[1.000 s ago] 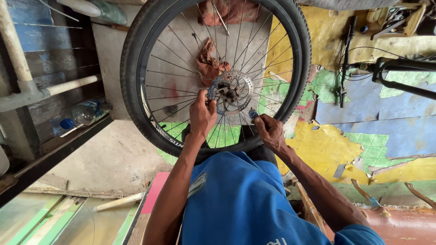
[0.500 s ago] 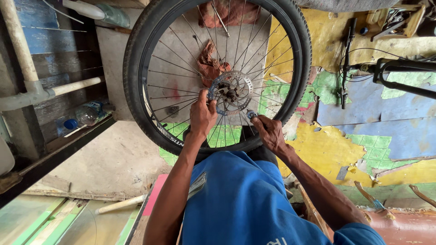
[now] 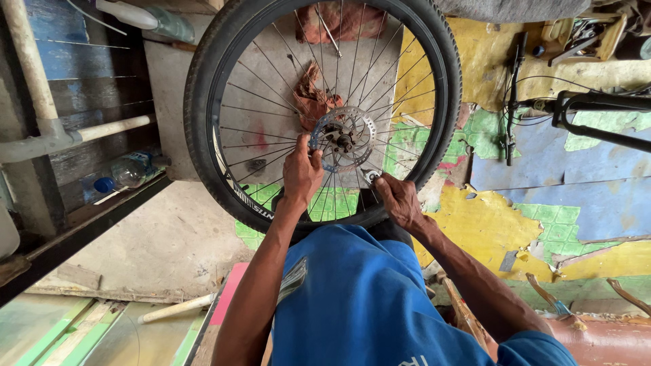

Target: The person uses a wrench to loosen and remove the axle nut from a bicycle wheel, then removes the axle and a washer. They later use a hammer to tap the wheel hub and reinsert the axle, then tighten the nut with the wrench.

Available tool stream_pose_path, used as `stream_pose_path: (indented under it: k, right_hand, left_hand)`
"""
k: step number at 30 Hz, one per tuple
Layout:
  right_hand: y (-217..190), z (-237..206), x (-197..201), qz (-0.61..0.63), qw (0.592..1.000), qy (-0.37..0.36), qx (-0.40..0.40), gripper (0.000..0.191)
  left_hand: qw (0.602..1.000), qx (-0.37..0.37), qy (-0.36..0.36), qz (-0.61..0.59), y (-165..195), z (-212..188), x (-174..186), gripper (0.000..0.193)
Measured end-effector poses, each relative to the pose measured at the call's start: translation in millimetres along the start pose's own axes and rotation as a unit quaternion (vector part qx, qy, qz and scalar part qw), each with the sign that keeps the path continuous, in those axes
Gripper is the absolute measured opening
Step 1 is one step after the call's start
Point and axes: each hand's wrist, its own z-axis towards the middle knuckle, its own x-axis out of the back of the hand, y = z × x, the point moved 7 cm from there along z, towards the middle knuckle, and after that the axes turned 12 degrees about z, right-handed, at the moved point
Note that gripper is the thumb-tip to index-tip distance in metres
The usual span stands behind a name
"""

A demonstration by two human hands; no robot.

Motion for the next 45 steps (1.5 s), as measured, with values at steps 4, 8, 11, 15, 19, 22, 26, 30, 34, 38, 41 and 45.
stream_pose_path:
  k: [4, 8, 11, 15, 19, 22, 26, 30, 34, 38, 41, 45]
  right_hand:
    - [-7, 1, -4, 0.027, 0.999, -0.044, 0.017, 0.035]
    - [-7, 3, -5, 0.019, 0.999, -0.031, -0.01, 0.033]
    - [-11, 4, -7, 0.002, 1.0, -0.025, 0.006, 0.037]
    - [-18, 6, -6, -0.012, 0.999, -0.024, 0.036, 0.034]
    - [-12, 17, -1, -0.069, 0.997, 0.01, -0.035, 0.034]
    - [-16, 30, 2, -0.079, 0.996, 0.022, -0.023, 0.031]
    - [-29, 38, 7, -0.069, 0.991, 0.035, 0.112, 0.031]
    - [-8, 55, 26, -0.045, 0.989, 0.108, 0.094, 0.021]
    - [13, 64, 76, 0.018, 0.955, 0.259, 0.146, 0.022]
    - [26, 69, 137, 0.011, 0.905, 0.378, 0.195, 0.007]
    - [48, 78, 163, 0.098, 0.901, 0.413, 0.088, 0.012]
    - [87, 85, 157, 0.331, 0.875, 0.325, -0.14, 0.015]
  left_hand:
    - [1.0, 0.009, -0.014, -0.014, 1, 0, 1, 0.035]
    - [1.0, 0.012, -0.015, -0.005, 2, 0, 4, 0.036]
    - [1.0, 0.01, -0.01, -0.013, 3, -1, 7, 0.033]
    - [1.0, 0.017, -0.014, -0.011, 4, 0, 9, 0.035]
    - [1.0, 0.002, 0.009, 0.003, 7, 1, 15, 0.036]
    - [1.0, -0.001, 0.012, 0.019, 9, 0, 17, 0.034]
    - [0.999, 0.039, 0.022, 0.011, 5, -5, 22, 0.036]
    - [0.98, -0.036, 0.168, 0.096, -1, -15, 55, 0.045]
    - [0.926, 0.123, 0.211, 0.287, -62, -17, 104, 0.073]
    - [0.913, 0.099, 0.294, 0.263, -100, -16, 153, 0.113]
    - [0.97, 0.166, 0.164, -0.07, -131, -10, 140, 0.1]
    - [0.959, 0.202, 0.131, -0.148, -139, -7, 138, 0.051]
